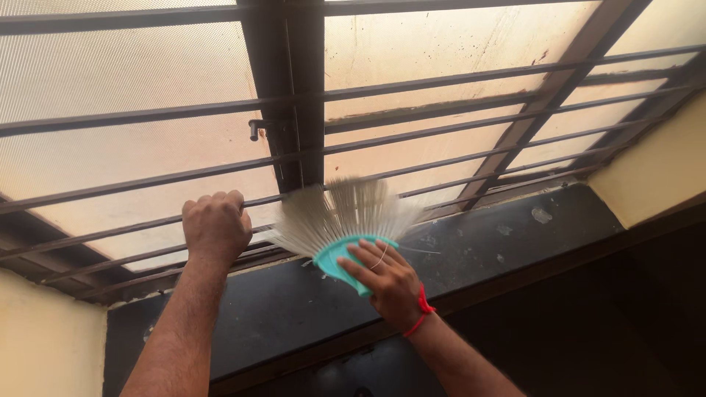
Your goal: The person sweeps dust and debris from a window ledge and the window grill using a small handheld brush.
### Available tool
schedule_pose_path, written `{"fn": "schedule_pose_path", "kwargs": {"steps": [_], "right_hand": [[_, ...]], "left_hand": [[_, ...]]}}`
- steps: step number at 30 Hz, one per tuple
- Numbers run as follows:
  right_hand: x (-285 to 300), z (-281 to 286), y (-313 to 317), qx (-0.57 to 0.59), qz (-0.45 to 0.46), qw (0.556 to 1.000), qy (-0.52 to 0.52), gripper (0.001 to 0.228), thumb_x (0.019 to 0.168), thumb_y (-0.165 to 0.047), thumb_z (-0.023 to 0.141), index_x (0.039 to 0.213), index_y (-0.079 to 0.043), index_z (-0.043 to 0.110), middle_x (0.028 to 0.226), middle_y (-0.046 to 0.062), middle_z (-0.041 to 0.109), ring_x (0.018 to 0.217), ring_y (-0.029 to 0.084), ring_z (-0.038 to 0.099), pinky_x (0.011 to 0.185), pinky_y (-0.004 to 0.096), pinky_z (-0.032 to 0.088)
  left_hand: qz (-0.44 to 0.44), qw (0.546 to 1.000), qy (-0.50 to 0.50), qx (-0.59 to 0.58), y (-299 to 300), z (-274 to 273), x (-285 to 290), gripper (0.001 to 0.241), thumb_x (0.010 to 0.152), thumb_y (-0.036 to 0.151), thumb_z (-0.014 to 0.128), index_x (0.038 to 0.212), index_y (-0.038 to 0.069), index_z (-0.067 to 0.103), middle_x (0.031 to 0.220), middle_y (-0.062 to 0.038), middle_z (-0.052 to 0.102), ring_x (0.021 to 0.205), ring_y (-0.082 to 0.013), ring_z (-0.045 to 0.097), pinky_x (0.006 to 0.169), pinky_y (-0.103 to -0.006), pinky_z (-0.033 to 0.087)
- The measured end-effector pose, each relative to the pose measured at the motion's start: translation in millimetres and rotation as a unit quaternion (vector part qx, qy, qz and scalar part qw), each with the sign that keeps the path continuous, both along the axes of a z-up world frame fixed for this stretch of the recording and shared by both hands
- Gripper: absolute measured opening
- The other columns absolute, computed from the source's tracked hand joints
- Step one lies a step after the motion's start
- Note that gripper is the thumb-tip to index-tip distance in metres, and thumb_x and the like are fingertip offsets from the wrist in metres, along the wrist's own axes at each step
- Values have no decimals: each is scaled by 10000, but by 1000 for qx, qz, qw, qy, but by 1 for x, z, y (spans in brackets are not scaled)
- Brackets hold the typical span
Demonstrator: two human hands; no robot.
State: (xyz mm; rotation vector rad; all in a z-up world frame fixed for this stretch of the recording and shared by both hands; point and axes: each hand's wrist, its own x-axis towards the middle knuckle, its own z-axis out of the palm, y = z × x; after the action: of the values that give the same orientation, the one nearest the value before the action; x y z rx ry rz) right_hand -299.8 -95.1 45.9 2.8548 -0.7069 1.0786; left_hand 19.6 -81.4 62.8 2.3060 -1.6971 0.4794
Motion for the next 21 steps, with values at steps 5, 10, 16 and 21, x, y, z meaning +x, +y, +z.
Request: {"fn": "schedule_pose_path", "kwargs": {"steps": [5,10,16,21], "right_hand": [[-23,-31,17,46,-129,986,-99,445,884,-5,680,1284,-199,704,1255,112,743,1202,294,703,1017,418,581],[48,-45,38,224,-299,873,-314,386,960,-86,688,1341,-145,664,1116,169,767,934,288,754,744,365,612],[148,-75,93,326,64,927,-177,485,858,78,649,1306,-102,693,1241,217,750,1170,309,728,988,369,599],[137,-82,70,316,-20,905,-283,344,929,-18,721,1270,-67,709,1220,186,755,1144,257,753,945,350,635]], "left_hand": [[-14,993,42,112,-2,18,11,173,898,297,705,894,127,733,794,-89,749,748,-262,746,707,-418,570],[-42,975,80,202,-5,32,27,206,905,333,693,970,146,747,870,-122,769,864,-308,741,801,-446,593],[-114,942,150,277,-15,44,51,113,801,160,668,877,121,742,921,-135,764,934,-331,725,838,-454,561],[-147,927,179,296,-16,45,61,101,795,148,672,846,68,708,873,-151,758,877,-330,727,806,-454,557]]}}
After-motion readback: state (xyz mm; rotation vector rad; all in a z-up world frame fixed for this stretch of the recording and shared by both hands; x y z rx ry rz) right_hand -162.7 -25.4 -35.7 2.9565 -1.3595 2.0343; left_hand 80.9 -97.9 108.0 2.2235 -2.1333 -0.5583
